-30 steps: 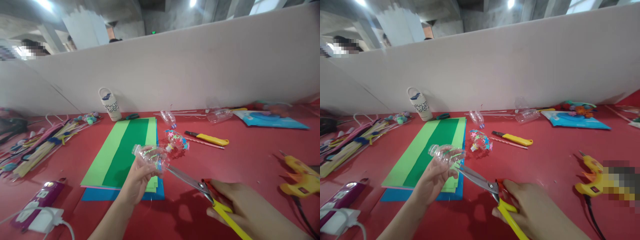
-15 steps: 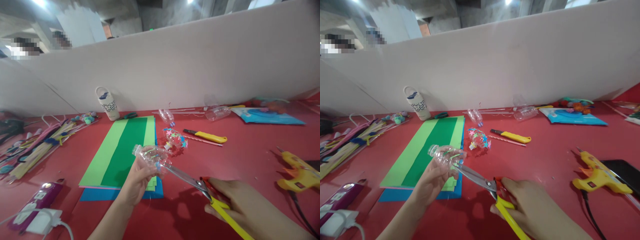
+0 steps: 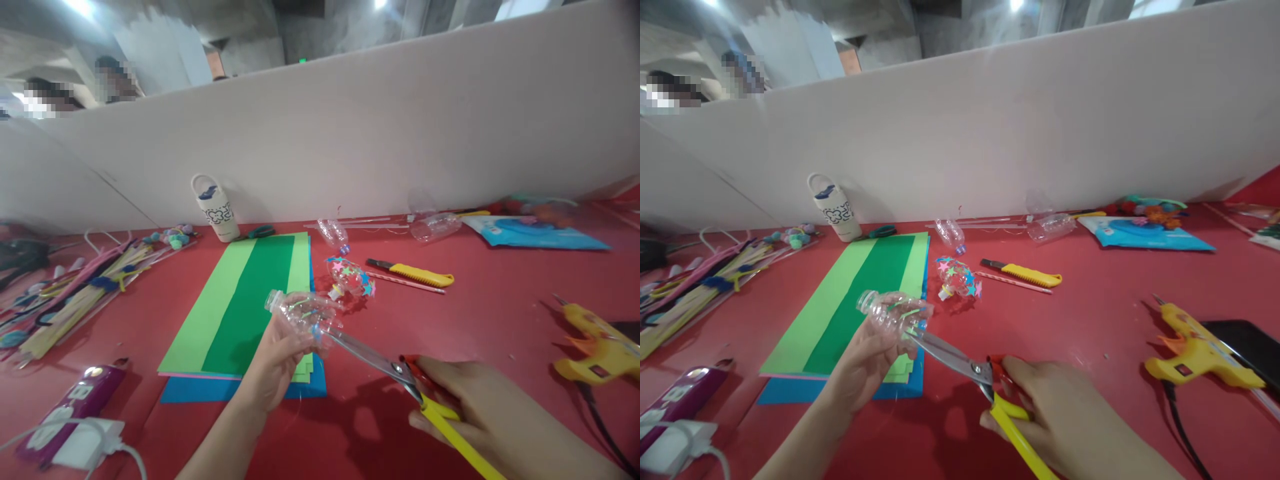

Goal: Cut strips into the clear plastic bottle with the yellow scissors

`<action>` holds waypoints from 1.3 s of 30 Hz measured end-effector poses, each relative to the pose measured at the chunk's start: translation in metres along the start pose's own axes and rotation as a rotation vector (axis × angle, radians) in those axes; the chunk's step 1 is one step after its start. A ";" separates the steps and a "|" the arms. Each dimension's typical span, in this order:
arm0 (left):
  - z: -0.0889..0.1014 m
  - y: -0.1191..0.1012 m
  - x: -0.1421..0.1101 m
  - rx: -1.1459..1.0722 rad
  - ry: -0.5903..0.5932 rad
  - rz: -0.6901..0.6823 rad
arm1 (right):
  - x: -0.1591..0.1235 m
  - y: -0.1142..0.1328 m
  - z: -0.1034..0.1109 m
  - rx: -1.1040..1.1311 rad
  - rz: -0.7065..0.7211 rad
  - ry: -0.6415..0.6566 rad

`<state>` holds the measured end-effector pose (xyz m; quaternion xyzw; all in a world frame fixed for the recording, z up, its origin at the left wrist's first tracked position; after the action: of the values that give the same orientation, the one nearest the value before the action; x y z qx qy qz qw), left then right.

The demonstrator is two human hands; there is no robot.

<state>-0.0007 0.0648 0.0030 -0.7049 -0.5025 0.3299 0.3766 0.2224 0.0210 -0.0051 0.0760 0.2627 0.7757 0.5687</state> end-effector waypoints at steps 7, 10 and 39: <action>-0.004 -0.002 -0.001 0.014 0.023 -0.018 | -0.001 0.000 -0.004 -0.015 -0.055 0.100; -0.005 -0.003 0.000 0.016 0.035 -0.019 | -0.001 0.000 -0.004 -0.002 -0.047 0.102; -0.006 -0.003 -0.002 0.069 0.023 -0.032 | -0.001 0.000 -0.002 0.021 -0.072 0.128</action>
<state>0.0021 0.0623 0.0083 -0.6872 -0.4974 0.3328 0.4118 0.2217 0.0196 -0.0066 0.0227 0.3092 0.7552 0.5776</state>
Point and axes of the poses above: each hand's wrist, its own x-axis towards the middle knuckle, its own z-axis out of the back of the hand, y = z × x, the point moved 6 cm from there along x, towards the middle knuckle, and after that the axes turned 6 degrees about z, right-handed, at the moved point
